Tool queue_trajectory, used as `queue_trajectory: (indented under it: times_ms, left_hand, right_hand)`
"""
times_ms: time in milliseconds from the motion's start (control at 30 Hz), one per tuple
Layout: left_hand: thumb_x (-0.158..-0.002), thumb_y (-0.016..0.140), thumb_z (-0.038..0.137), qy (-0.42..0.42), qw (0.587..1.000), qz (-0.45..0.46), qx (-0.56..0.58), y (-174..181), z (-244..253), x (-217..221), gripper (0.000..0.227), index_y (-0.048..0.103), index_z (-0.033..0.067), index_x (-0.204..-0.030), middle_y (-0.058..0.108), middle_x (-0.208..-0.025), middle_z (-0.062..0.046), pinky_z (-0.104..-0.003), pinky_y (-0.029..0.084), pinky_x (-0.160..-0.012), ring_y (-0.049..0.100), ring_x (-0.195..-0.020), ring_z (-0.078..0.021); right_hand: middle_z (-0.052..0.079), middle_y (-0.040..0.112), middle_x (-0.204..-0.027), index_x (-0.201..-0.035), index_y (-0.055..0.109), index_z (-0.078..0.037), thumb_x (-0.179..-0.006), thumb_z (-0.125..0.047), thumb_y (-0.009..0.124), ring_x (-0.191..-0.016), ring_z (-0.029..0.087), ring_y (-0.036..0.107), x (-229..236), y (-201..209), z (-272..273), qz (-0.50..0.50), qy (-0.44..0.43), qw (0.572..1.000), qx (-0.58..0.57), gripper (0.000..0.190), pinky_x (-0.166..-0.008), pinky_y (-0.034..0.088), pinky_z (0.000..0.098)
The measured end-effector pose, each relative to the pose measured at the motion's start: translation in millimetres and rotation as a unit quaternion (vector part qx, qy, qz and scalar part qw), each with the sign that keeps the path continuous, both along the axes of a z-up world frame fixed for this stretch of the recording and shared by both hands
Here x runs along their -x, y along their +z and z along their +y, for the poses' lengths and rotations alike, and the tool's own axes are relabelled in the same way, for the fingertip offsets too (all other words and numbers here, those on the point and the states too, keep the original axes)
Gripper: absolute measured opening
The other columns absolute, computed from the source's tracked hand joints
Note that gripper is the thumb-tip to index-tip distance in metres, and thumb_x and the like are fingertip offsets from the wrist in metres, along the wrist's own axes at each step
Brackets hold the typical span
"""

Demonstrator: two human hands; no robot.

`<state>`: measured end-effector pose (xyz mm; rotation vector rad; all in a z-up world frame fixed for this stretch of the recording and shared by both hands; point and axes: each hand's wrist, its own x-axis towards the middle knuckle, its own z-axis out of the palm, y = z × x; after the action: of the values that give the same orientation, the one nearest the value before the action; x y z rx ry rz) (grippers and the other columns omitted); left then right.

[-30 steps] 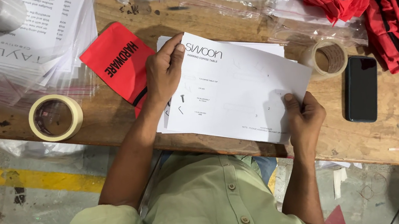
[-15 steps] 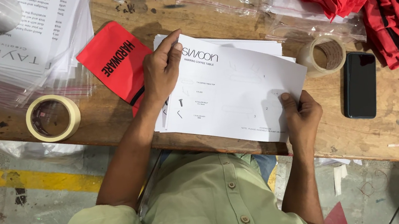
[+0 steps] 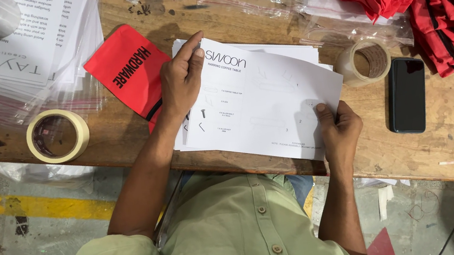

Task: The person folds printed instruction sheets and inserts them into red zippered pouches labeled HARDWARE, pressing the papers flat and stacking the pouches on the table. They handle the pouches one at a time, opening each pouch and sliding the folded paper inside.

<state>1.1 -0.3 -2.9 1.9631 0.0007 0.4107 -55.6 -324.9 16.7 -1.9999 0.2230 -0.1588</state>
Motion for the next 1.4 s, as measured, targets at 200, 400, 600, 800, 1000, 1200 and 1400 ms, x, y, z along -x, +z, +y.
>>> queue_trajectory:
  times_ms: [200, 400, 600, 800, 1000, 1200, 1400]
  left_hand:
    - [-0.112, 0.057, 0.02, -0.005, 1.0, -0.011, 0.002, -4, 0, 0, 0.036, 0.062, 0.0029, -0.142, 0.052, -0.058, 0.001, -0.026, 0.035, -0.047, 0.046, -0.051, -0.003]
    - [-0.111, 0.057, 0.02, -0.002, 1.0, -0.016, -0.013, -1, 0, 0, 0.035, 0.063, 0.0032, -0.141, 0.053, -0.059, -0.002, -0.027, 0.036, -0.048, 0.047, -0.051, -0.005]
    - [-0.115, 0.056, 0.016, -0.001, 0.996, -0.08, 0.031, -16, 3, 1, 0.032, 0.061, 0.0, -0.142, 0.072, -0.107, -0.009, -0.026, 0.051, -0.078, 0.064, -0.089, -0.0079]
    - [-0.116, 0.056, 0.015, -0.017, 0.976, -0.084, 0.2, -55, 23, -2, 0.022, 0.063, -0.0031, -0.125, 0.066, -0.106, -0.001, -0.024, 0.049, -0.089, 0.057, -0.098, -0.0066]
    - [-0.117, 0.054, 0.013, -0.028, 0.966, -0.115, 0.231, -28, 17, -1, 0.022, 0.056, -0.0029, -0.133, 0.064, -0.113, -0.001, -0.022, 0.048, -0.095, 0.057, -0.103, -0.0067]
    - [-0.116, 0.049, 0.008, 0.006, 0.979, -0.076, 0.188, -24, 14, -2, 0.034, 0.05, -0.0016, -0.149, 0.063, -0.107, -0.001, -0.021, 0.047, -0.091, 0.057, -0.097, -0.0055]
    - [-0.119, 0.047, 0.003, 0.008, 0.992, -0.087, 0.091, -29, 19, -5, 0.031, 0.051, -0.0048, -0.149, 0.067, -0.13, -0.011, -0.025, 0.051, -0.103, 0.061, -0.113, -0.0109]
  right_hand:
    - [0.003, 0.066, -0.079, -0.105, 0.072, 0.007, -0.101, -0.01, 0.07, -0.07, 0.006, 0.051, 1, -2, 0, -0.009, 0.012, 1.0, 0.003, 0.018, -0.062, 0.042, 0.0233]
    - [0.002, 0.061, -0.076, -0.107, 0.073, 0.007, -0.102, -0.013, 0.071, -0.068, 0.008, 0.046, 3, 2, 3, 0.023, -0.009, 1.0, -0.012, 0.021, -0.06, 0.037, 0.0247]
    - [0.013, 0.061, -0.117, -0.136, 0.053, 0.011, -0.1, -0.018, 0.078, -0.099, 0.017, 0.059, 3, 10, 4, -0.121, 0.001, 0.985, 0.121, 0.053, -0.075, 0.058, 0.028]
    - [0.007, 0.068, -0.109, -0.133, 0.058, 0.007, -0.094, -0.019, 0.08, -0.094, 0.013, 0.062, -3, -5, -12, -0.027, 0.039, 0.999, -0.02, 0.051, -0.08, 0.055, 0.0256]
    - [0.008, 0.072, -0.097, -0.13, 0.063, 0.011, -0.098, -0.014, 0.076, -0.085, 0.011, 0.067, -6, -3, -13, 0.02, 0.016, 0.982, -0.188, 0.043, -0.074, 0.057, 0.024]
    - [0.021, 0.068, -0.117, -0.16, 0.026, 0.0, -0.09, -0.017, 0.078, -0.111, 0.025, 0.071, 2, 19, -5, -0.011, 0.099, 0.98, -0.174, 0.089, -0.091, 0.062, 0.0376]
    - [0.03, 0.053, -0.144, -0.158, 0.028, 0.004, -0.078, -0.023, 0.094, -0.131, 0.042, 0.057, 12, -7, -28, -0.065, 0.178, 0.97, 0.154, 0.107, -0.105, 0.052, 0.0468]
